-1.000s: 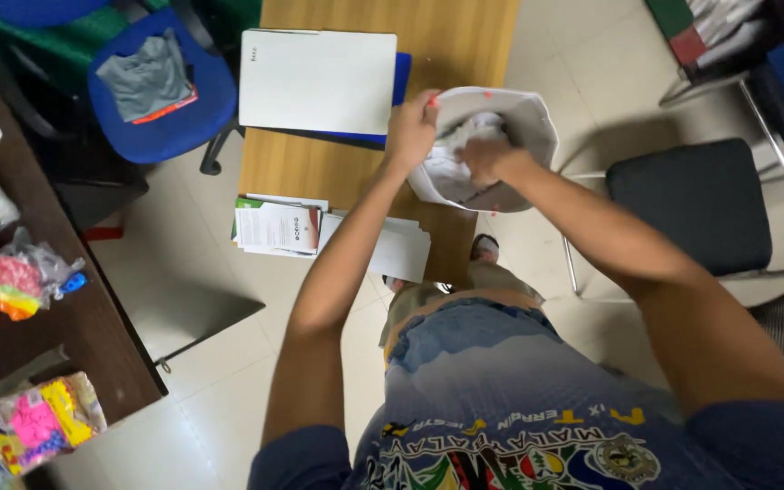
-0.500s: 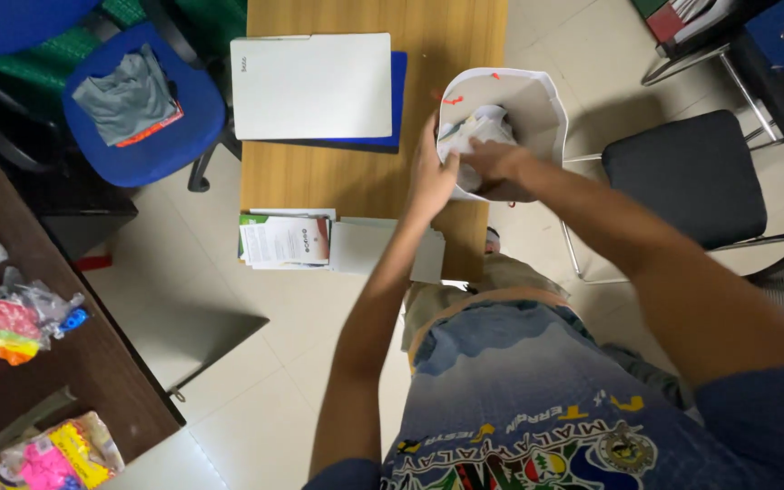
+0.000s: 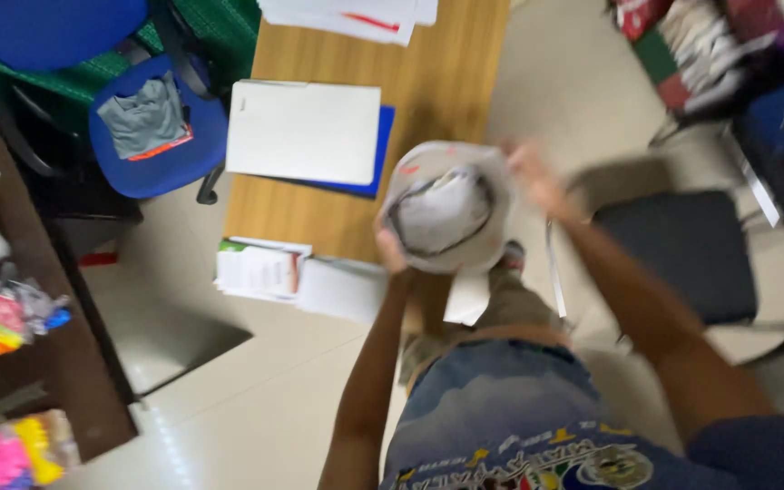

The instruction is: The person organizes a stack of papers and receipts on a wooden desk. They place documents into a blue folder, secure them with a binder clip, and then transfer loose papers into a white tote bag. The person also sorts through a stack of greeting cards and other documents.

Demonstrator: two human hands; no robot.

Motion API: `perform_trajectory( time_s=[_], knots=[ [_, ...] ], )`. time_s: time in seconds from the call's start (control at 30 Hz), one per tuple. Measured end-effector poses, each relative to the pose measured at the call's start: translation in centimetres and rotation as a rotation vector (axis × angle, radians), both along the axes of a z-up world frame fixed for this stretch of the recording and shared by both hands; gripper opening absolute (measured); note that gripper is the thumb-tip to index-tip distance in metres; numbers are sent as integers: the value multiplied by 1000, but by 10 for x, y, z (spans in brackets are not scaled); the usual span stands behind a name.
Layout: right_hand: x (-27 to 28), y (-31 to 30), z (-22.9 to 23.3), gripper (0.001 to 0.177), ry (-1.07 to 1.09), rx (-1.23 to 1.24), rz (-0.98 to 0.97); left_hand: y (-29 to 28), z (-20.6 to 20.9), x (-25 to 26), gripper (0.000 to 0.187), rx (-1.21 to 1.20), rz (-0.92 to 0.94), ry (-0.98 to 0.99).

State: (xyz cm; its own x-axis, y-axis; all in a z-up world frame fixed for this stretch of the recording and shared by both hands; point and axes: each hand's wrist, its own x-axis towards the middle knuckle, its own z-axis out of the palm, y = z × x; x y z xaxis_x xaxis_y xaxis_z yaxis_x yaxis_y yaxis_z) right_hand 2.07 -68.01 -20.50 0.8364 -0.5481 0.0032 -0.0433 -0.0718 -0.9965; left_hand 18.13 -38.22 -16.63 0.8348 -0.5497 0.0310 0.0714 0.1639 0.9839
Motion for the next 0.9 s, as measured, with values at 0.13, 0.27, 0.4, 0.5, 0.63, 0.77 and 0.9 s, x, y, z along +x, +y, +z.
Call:
perform_trajectory(
  time_s=[0.13,0.27,0.4,0.5,0.63,0.77,0.9],
  knots=[
    [45,49,-41,48,-282,290,106,-22,10,-21,65,-34,206,-57],
    [43,80,73,46,-432,132,86,-36,23,-37,71,-39,258,-71],
    [29,48,38,45,-320,157,39,-34,16,-29,68,-143,210,22],
    [13,15,33,51,-222,160,95,-20,11,-29,72,229,307,-74],
    [0,-26,106,54,-414,-136,215,-35,6,-27,72,131,344,-42],
    [-2,-57,183,34,-561,-205,166,-66,-7,-28,72,-18,388,29],
    [-2,-92,222,33,-525,-216,279,-74,-17,-23,72,-96,464,73]
  ],
)
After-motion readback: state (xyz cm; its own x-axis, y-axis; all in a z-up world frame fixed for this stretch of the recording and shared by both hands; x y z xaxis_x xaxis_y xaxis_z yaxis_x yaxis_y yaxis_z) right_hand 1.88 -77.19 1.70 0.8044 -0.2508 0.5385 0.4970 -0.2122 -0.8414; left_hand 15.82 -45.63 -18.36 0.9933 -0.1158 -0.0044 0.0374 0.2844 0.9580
